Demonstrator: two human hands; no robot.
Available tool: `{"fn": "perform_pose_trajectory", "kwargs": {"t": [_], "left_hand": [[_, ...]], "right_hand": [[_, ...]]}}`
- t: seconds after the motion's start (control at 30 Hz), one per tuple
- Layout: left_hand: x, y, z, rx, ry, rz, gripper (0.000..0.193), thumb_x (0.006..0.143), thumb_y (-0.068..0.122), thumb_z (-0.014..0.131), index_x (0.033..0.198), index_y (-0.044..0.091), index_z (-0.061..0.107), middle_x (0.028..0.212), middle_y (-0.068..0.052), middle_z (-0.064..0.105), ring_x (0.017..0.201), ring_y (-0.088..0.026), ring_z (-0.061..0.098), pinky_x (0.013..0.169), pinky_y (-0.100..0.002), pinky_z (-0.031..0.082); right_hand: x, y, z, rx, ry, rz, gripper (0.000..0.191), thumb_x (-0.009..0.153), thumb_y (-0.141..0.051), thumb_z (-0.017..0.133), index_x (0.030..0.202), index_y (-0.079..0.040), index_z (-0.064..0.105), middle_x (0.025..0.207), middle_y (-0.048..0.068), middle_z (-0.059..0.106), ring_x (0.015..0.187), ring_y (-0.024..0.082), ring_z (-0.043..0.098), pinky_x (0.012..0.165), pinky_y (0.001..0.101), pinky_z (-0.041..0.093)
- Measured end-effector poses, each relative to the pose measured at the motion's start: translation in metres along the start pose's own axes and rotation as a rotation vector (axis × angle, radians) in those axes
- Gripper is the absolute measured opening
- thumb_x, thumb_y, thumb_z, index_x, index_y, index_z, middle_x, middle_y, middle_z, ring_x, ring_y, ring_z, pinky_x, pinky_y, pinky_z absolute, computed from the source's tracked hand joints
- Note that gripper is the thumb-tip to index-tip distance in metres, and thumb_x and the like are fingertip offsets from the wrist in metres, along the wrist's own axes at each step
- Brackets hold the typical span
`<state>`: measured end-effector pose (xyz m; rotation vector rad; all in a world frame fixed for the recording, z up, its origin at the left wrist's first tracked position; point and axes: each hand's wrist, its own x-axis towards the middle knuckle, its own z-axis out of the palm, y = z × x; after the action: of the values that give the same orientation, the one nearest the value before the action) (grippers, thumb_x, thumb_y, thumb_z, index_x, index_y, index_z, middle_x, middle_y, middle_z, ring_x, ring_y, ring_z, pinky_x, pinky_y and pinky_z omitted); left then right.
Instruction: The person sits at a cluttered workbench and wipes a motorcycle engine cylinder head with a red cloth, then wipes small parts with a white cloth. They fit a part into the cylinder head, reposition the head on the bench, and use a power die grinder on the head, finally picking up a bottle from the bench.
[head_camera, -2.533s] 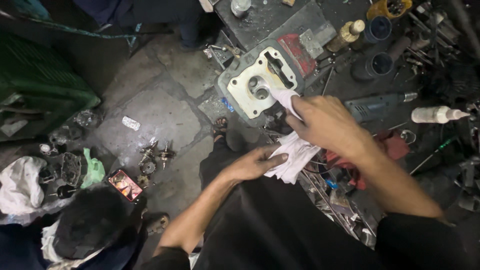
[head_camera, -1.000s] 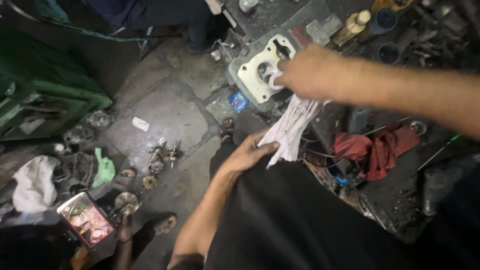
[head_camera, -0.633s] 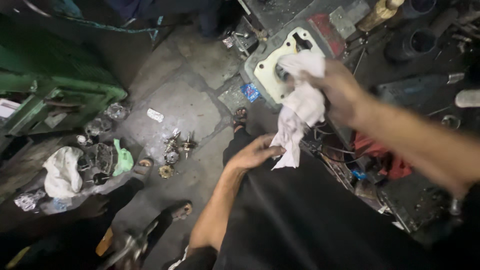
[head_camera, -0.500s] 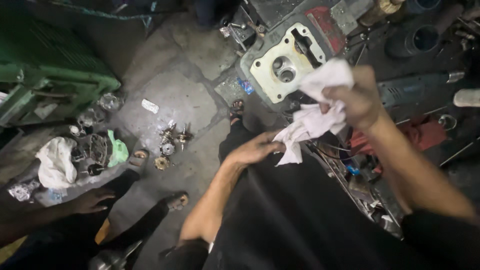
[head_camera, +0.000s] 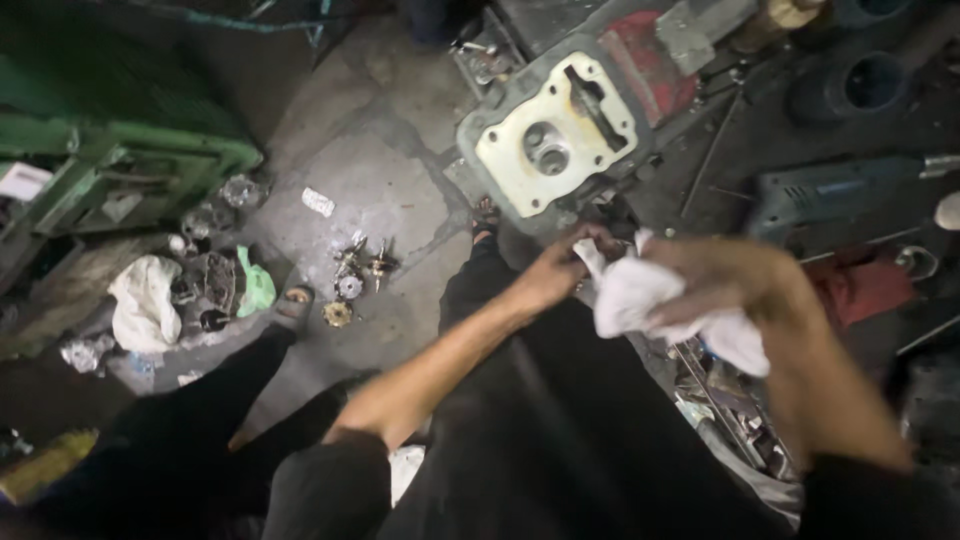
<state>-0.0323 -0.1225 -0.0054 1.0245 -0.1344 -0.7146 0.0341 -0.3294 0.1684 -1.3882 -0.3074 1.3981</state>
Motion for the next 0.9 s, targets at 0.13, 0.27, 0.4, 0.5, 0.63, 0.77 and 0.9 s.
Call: {"fn": "perform_pose_trajectory", "kwargs": {"t": [0.13,0.27,0.4,0.5,0.63,0.77,0.9], "left_hand": [[-0.006,0.044,0.006,0.183,-0.066,0.018,0.056,0.085,-0.005,0.055,0.14,0.007,0.056,0.134,-0.008,0.061,0.125,-0.017,0.057,0.101,-0.033,0.049],[-0.007,0.087,0.033,0.442,-0.267,-0.065,0.05,0.096,0.013,0.065,0.144,0.009,0.05,0.137,-0.006,0.06,0.13,-0.016,0.056,0.098,-0.033,0.052],[0.014,0.111,0.074,0.75,-0.459,-0.138,0.059,0.088,0.03,0.077,0.141,0.012,0.057,0.099,-0.007,0.074,0.096,-0.018,0.073,0.087,-0.033,0.056],[0.03,0.121,0.104,0.645,-0.666,0.19,0.028,0.1,0.027,0.075,0.123,0.01,0.072,0.114,-0.008,0.077,0.106,-0.021,0.076,0.092,-0.034,0.058],[0.034,0.128,0.153,0.657,-0.79,0.15,0.025,0.096,0.028,0.075,0.113,0.009,0.073,0.1,-0.006,0.077,0.092,-0.021,0.076,0.082,-0.036,0.059],[0.044,0.123,0.19,0.853,-0.845,0.215,0.025,0.096,0.028,0.074,0.11,0.008,0.073,0.098,-0.01,0.077,0.088,-0.027,0.075,0.076,-0.038,0.058],[0.085,0.1,0.18,1.122,-0.52,0.373,0.026,0.094,0.026,0.075,0.11,0.005,0.073,0.102,-0.016,0.075,0.091,-0.033,0.074,0.076,-0.041,0.057]], "right_hand": [[-0.03,0.044,0.046,-0.45,0.485,-0.305,0.026,0.091,-0.016,0.071,0.112,-0.002,0.071,0.111,0.008,0.071,0.102,0.022,0.066,0.087,0.035,0.052],[-0.045,0.071,0.078,-0.608,0.861,-0.465,0.027,0.092,-0.015,0.072,0.114,0.0,0.068,0.133,0.012,0.059,0.119,0.029,0.059,0.098,0.038,0.047],[-0.09,0.088,0.095,-0.38,0.866,-0.164,0.03,0.09,-0.018,0.074,0.114,0.0,0.069,0.118,0.011,0.068,0.103,0.026,0.071,0.087,0.0375,0.054],[-0.147,0.101,0.1,-0.452,0.837,-0.205,0.034,0.088,-0.02,0.075,0.114,0.0,0.068,0.103,0.012,0.074,0.101,0.028,0.075,0.088,0.0384,0.055],[-0.183,0.119,0.111,-0.051,0.496,-1.04,0.034,0.089,-0.02,0.074,0.115,0.0,0.068,0.103,0.012,0.074,0.1,0.027,0.074,0.087,0.0376,0.055],[-0.133,0.135,0.123,0.662,0.792,-1.23,0.033,0.09,-0.02,0.072,0.116,0.0,0.067,0.102,0.011,0.073,0.099,0.026,0.073,0.086,0.0368,0.055],[-0.097,0.14,0.135,0.546,0.819,-0.906,0.033,0.09,-0.02,0.071,0.117,0.0,0.067,0.102,0.011,0.073,0.098,0.025,0.073,0.085,0.036,0.054]]}}
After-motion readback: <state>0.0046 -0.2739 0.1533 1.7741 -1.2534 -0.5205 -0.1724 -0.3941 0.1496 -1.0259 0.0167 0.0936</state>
